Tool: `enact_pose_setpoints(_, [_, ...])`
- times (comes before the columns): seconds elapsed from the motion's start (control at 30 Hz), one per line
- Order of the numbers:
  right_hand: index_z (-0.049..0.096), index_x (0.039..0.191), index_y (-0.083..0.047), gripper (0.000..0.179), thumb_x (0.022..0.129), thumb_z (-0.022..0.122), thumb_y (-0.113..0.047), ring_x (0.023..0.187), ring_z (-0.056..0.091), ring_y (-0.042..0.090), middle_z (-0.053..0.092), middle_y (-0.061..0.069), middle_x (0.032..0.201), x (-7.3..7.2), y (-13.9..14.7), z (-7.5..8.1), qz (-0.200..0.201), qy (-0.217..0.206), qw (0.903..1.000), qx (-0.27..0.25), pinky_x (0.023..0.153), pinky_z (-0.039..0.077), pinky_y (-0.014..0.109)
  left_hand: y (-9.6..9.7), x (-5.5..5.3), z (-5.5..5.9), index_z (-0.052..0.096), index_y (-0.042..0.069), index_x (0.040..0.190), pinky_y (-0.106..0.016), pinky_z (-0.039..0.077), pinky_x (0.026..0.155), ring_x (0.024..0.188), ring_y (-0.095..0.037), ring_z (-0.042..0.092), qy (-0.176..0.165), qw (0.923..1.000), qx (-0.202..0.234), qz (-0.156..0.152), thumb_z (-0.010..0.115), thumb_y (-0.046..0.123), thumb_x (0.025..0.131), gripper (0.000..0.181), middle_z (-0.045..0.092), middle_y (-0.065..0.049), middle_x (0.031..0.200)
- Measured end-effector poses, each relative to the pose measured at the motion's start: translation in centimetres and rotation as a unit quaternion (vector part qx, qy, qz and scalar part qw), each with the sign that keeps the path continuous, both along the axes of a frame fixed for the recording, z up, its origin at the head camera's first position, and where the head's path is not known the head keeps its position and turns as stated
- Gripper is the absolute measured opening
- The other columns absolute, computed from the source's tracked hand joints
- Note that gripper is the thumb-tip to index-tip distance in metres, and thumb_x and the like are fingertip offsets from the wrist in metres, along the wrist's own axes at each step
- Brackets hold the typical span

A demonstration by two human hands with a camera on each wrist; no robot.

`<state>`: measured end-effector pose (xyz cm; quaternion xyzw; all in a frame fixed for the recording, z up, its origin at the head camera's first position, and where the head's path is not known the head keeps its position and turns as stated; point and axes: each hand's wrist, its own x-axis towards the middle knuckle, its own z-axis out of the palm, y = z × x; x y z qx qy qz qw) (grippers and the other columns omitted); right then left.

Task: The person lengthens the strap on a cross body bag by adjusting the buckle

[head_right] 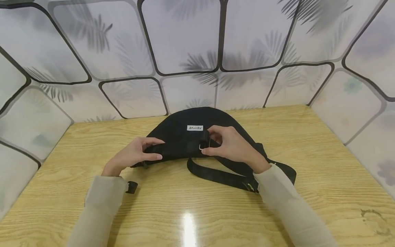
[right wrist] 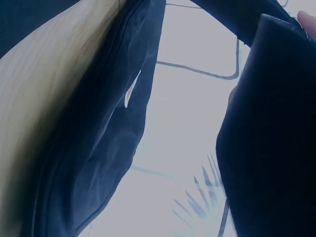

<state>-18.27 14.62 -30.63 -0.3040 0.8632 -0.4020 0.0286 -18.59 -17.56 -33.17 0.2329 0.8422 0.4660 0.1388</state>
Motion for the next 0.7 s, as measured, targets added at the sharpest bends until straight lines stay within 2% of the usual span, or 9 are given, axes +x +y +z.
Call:
enact_pose_setpoints(0.37, [0.057, 0.111, -0.006, 0.043, 0.077, 0.074, -0.025, 0.074, 0.059, 0.014, 0.063, 0.000, 0.083, 0.0, 1.2, 0.1, -0.011, -0.016, 0.9998, 0.005, 0.067, 0.048, 0.030, -1.2, 0.0, 0.1, 0.056, 0.006, 0.123, -0.044, 0.035, 0.095, 0.119, -0.025, 0.042, 0.005, 0.9998, 0.013, 0.012, 0.074, 0.028, 0.077, 0.054, 0.051, -0.007, 0.127])
enact_pose_setpoints(0.47, [0.057, 0.110, -0.007, 0.041, 0.077, 0.074, -0.024, 0.075, 0.059, 0.014, 0.063, 0.000, 0.084, 0.0, 1.8, 0.2, -0.016, -0.015, 0.9997, 0.000, 0.068, 0.048, 0.030, -1.8, 0.0, 0.1, 0.056, 0.005, 0.123, -0.046, 0.034, 0.096, 0.121, -0.025, 0.040, 0.000, 0.9995, 0.016, 0.026, 0.075, 0.028, 0.077, 0.055, 0.049, -0.007, 0.128])
enact_pose_setpoints(0.63, [0.059, 0.107, -0.008, 0.036, 0.076, 0.075, -0.019, 0.072, 0.059, 0.016, 0.063, 0.001, 0.082, 0.0, 2.6, 0.2, 0.001, -0.013, 0.9997, -0.019, 0.066, 0.048, 0.029, -2.4, 0.1, 0.1, 0.058, 0.008, 0.122, -0.046, 0.032, 0.097, 0.121, -0.023, 0.040, -0.011, 0.9989, 0.020, 0.041, 0.076, 0.028, 0.075, 0.054, 0.048, -0.006, 0.130])
enact_pose_setpoints(0.7, [0.059, 0.106, -0.007, 0.035, 0.077, 0.075, -0.018, 0.070, 0.059, 0.016, 0.063, 0.001, 0.081, -0.1, 2.7, 0.1, 0.012, -0.011, 0.9996, -0.024, 0.064, 0.048, 0.028, -2.4, 0.0, 0.1, 0.057, 0.008, 0.122, -0.045, 0.034, 0.095, 0.119, -0.023, 0.042, -0.008, 0.9994, 0.015, 0.031, 0.075, 0.027, 0.076, 0.053, 0.049, -0.007, 0.128])
